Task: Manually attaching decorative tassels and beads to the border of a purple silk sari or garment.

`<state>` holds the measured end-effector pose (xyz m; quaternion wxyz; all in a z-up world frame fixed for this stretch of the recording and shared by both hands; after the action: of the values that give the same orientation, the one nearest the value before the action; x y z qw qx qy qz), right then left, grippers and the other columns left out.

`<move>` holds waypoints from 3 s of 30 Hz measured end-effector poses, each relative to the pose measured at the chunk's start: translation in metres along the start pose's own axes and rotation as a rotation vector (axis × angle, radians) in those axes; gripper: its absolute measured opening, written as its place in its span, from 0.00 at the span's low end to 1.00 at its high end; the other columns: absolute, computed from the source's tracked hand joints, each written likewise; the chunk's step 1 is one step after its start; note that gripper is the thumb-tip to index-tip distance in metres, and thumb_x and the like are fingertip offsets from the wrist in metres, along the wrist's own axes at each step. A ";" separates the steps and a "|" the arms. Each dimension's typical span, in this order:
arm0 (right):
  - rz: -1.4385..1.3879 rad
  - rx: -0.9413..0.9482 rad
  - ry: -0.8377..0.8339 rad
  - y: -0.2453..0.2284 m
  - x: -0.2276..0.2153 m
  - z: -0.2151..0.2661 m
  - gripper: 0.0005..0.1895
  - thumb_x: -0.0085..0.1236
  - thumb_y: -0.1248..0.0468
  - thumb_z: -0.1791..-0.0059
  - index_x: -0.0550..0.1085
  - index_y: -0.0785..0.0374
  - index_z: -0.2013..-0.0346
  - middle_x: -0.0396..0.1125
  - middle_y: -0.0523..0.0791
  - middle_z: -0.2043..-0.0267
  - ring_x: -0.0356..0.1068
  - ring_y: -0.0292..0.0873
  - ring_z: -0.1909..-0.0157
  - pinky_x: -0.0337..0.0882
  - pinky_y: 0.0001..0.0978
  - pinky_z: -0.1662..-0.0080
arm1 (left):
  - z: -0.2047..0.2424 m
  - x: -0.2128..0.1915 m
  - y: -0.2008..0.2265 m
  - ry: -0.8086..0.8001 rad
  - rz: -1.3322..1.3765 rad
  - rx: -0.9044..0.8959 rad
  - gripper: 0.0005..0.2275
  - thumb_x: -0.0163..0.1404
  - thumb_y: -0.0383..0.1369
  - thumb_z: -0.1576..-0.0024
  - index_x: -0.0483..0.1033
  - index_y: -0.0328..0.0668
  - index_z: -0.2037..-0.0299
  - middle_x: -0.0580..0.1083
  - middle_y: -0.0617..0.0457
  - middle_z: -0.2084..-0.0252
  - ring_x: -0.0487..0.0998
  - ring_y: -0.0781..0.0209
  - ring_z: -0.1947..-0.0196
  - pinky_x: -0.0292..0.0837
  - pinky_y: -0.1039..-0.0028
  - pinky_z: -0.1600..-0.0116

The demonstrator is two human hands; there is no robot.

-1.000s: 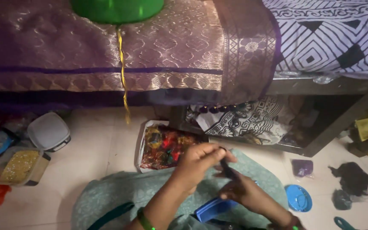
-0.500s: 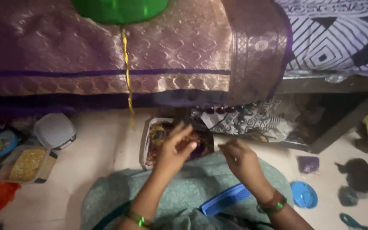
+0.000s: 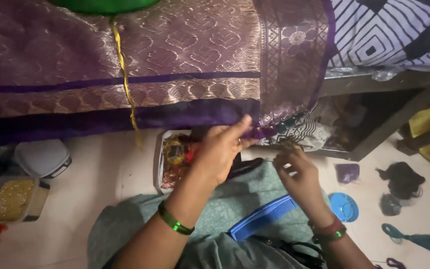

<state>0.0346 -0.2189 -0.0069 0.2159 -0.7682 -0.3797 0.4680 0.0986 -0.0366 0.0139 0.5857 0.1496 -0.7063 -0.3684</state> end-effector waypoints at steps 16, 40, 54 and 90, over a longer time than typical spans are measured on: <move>0.038 -0.138 -0.214 -0.073 0.019 0.019 0.05 0.64 0.73 0.55 0.79 0.65 0.65 0.73 0.44 0.57 0.74 0.39 0.61 0.75 0.29 0.61 | 0.101 0.008 -0.019 -0.237 -0.987 0.684 0.22 0.56 0.33 0.43 0.69 0.27 0.42 0.75 0.38 0.46 0.77 0.45 0.46 0.71 0.64 0.43; -0.287 -0.317 -0.880 -0.094 0.221 0.122 0.15 0.64 0.70 0.55 0.78 0.64 0.53 0.71 0.48 0.53 0.74 0.43 0.54 0.73 0.31 0.55 | 0.351 -0.187 0.043 0.872 -1.707 0.430 0.04 0.53 0.27 0.44 0.80 0.43 0.61 0.75 0.49 0.58 0.74 0.44 0.51 0.70 0.54 0.45; -0.423 0.259 -0.745 -0.042 0.163 0.084 0.15 0.61 0.68 0.51 0.78 0.64 0.50 0.75 0.46 0.58 0.73 0.37 0.60 0.75 0.29 0.56 | 0.212 -0.157 0.011 0.536 -1.405 0.251 0.10 0.65 0.37 0.53 0.84 0.42 0.68 0.81 0.51 0.69 0.81 0.56 0.66 0.74 0.67 0.57; 0.083 -0.263 -0.090 -0.060 0.029 -0.022 0.06 0.63 0.67 0.51 0.78 0.67 0.63 0.73 0.46 0.58 0.71 0.41 0.61 0.71 0.26 0.60 | 0.027 -0.037 0.034 0.030 -0.316 0.288 0.13 0.63 0.38 0.40 0.76 0.36 0.59 0.78 0.51 0.58 0.77 0.63 0.56 0.74 0.72 0.48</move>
<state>0.0387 -0.1580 0.0286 0.0764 -0.7831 -0.4148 0.4569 0.0908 0.0195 0.0100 0.5036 0.3462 -0.7107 -0.3486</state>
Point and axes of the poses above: each hand's wrist, its own z-axis away from the middle knuckle, its own x-axis out of the palm, y = z × x, the point moved 8 cm from there along -z, towards the middle knuckle
